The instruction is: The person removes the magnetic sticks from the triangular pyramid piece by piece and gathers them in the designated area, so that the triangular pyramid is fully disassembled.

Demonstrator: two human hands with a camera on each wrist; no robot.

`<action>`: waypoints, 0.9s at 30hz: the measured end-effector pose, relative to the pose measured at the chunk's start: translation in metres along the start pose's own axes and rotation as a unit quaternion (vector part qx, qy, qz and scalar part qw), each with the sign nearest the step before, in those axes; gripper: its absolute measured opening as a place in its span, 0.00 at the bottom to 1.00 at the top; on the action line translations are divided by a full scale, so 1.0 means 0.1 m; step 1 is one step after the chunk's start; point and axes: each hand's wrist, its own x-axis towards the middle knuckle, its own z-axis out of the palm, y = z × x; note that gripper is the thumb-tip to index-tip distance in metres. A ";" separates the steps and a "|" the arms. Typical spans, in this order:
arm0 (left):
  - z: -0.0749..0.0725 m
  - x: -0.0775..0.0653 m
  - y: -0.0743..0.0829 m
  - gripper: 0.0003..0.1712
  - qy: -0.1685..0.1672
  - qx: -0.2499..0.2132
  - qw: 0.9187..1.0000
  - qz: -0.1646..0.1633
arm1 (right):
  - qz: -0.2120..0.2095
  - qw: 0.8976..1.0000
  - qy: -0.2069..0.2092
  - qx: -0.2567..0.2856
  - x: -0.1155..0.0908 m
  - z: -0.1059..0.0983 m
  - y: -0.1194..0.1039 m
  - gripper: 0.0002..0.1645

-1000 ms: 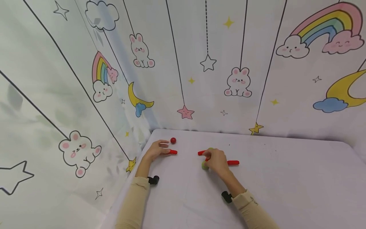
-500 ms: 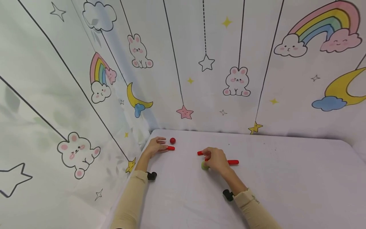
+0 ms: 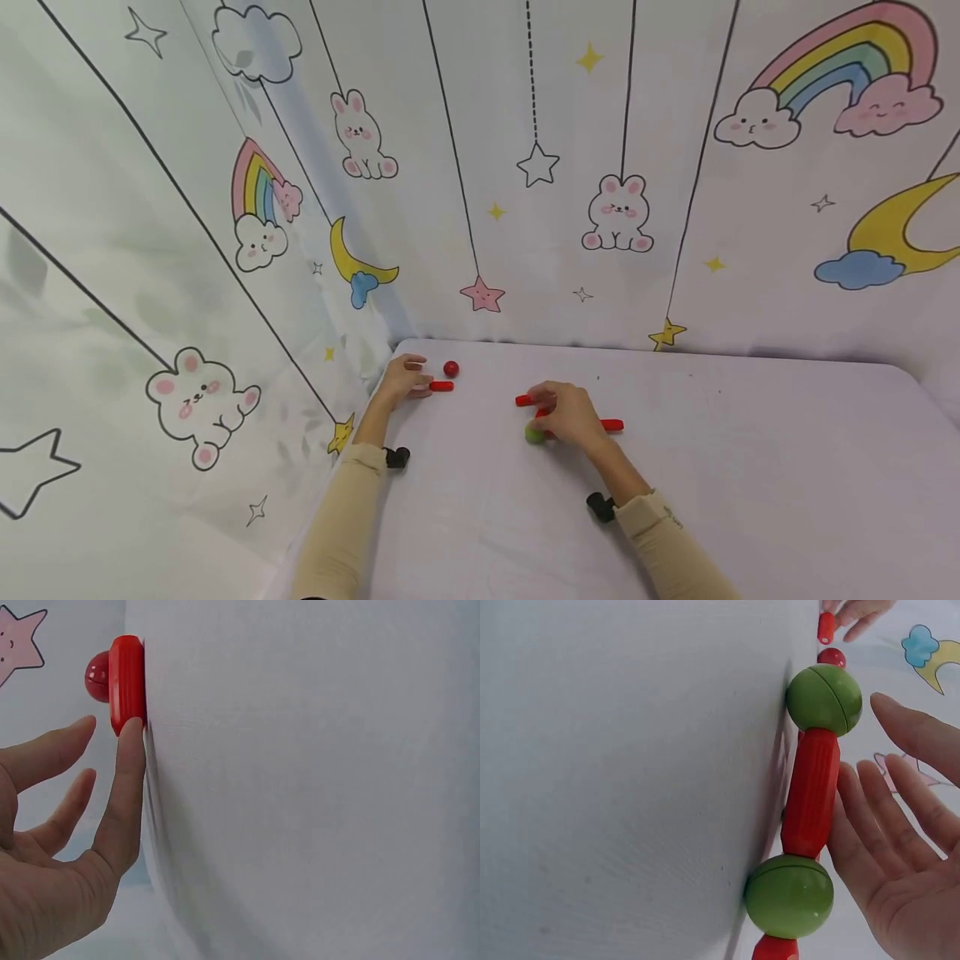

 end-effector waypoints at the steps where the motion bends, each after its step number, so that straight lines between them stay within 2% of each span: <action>1: 0.00 -0.02 0.01 0.32 0.011 0.010 1.000 0.004 | -0.003 1.000 0.003 -0.001 0.00 -0.01 0.01 0.29; 6: 0.08 -0.08 0.07 0.30 0.055 0.066 0.995 0.046 | 0.005 0.999 0.035 -0.001 0.03 -0.05 0.03 0.25; 10: 0.21 -0.14 0.12 0.29 0.056 0.080 0.993 0.074 | 0.011 0.998 0.065 -0.012 0.05 -0.09 0.01 0.22; 17: 0.52 -0.31 0.28 0.29 -0.012 0.014 0.995 0.096 | 0.026 0.993 0.098 -0.064 0.12 -0.14 0.00 0.22; 27: 0.94 -0.48 0.30 0.28 -0.115 0.018 0.990 0.079 | 0.036 0.993 0.101 -0.058 0.23 -0.17 0.11 0.25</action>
